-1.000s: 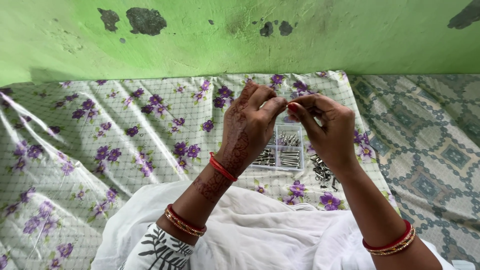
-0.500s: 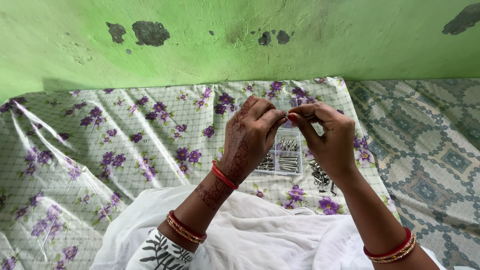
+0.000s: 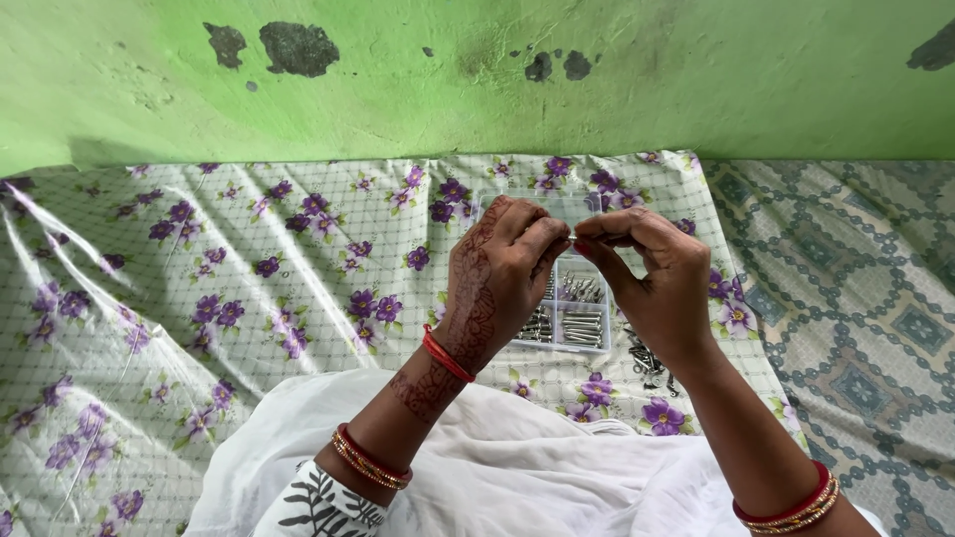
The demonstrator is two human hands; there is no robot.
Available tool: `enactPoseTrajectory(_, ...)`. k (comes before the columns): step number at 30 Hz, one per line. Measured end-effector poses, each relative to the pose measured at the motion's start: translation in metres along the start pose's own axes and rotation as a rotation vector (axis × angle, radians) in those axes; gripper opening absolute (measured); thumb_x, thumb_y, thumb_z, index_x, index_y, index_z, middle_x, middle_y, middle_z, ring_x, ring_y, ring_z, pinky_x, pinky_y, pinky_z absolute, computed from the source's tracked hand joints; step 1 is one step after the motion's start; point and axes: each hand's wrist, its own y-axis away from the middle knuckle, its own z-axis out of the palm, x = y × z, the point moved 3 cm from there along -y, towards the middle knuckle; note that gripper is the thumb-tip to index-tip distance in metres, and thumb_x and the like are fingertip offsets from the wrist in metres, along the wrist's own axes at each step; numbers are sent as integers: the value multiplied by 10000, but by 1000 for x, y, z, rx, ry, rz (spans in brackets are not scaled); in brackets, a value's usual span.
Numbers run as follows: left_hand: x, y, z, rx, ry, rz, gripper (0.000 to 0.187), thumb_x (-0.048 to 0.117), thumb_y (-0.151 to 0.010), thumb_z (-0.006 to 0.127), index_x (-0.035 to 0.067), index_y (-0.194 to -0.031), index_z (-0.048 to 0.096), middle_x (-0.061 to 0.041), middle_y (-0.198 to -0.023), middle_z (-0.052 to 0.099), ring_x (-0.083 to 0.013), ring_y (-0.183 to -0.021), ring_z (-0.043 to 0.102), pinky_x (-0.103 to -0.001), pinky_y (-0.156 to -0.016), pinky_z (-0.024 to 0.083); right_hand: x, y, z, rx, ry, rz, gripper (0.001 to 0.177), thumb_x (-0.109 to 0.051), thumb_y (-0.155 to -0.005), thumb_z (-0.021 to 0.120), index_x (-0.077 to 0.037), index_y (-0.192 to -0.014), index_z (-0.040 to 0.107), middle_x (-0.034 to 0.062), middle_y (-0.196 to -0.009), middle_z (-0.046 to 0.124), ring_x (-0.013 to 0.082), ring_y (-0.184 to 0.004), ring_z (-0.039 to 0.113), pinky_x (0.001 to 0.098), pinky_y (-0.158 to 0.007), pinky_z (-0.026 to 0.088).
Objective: The person sits on a bed and assembles small metal hardware components by hand. They pick up screws and nuts from a clear plastic organizer box and the surrounding fabric, then thread the nuts onto the screws. The assembled pieces are placed back into the box or on the bed.
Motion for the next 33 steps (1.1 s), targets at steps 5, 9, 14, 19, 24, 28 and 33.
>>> enactPoseTrajectory(5,-1,1,0,-2,-1,-1,171,104,-899,773,45,-1050,721,-70,-1052,676,-241,-998,673,-359,-815,578,3,0,2,-38,46,90,111,-37,-954,764,-16,-1063,757,81,-983,768,126,-887,751,262,-794,605)
enactPoseTrajectory(9,-3,5,5,-26,41,-29,151,105,-910,776,47,-1040,725,-70,-1034,680,-234,-984,676,-359,-798,575,5,2,3,-33,155,61,101,-38,-928,794,-21,-1023,766,81,-951,779,128,-855,760,266,-773,603)
enactPoseTrajectory(14,-24,21,34,-71,114,-86,136,66,-900,752,47,-1034,741,-74,-1028,684,-245,-998,667,-354,-842,555,20,4,-2,-89,82,89,231,-129,-928,783,-24,-1127,733,82,-1012,780,141,-927,768,277,-846,630)
enactPoseTrajectory(19,-80,36,98,-270,-36,-228,57,95,-822,782,56,-847,750,-94,-1030,658,-278,-1028,585,-352,-893,509,58,1,-25,-138,176,220,356,-223,-919,784,-40,-1214,706,96,-1051,773,154,-923,763,295,-842,645)
enactPoseTrajectory(24,-144,86,173,-469,-57,-444,75,0,-856,582,6,-930,590,-144,-1202,562,-272,-1159,521,-343,-1053,421,81,7,-62,-166,258,386,306,-247,-904,782,-67,-1148,748,93,-1031,781,145,-875,761,288,-781,645)
enactPoseTrajectory(28,-173,116,218,-468,-33,-485,186,-18,-907,440,16,-1088,463,-139,-1349,494,-322,-1096,429,-320,-1006,335,83,7,-91,-127,252,442,286,-238,-914,782,-69,-1144,759,91,-1005,788,137,-849,747,280,-755,627)
enactPoseTrajectory(33,-187,127,242,-675,-384,-258,78,-39,-833,462,23,-873,484,-158,-1314,480,-274,-1302,398,-344,-979,320,83,6,-106,-60,174,426,283,-219,-926,787,-63,-1159,758,102,-1001,782,128,-872,739,274,-769,613)
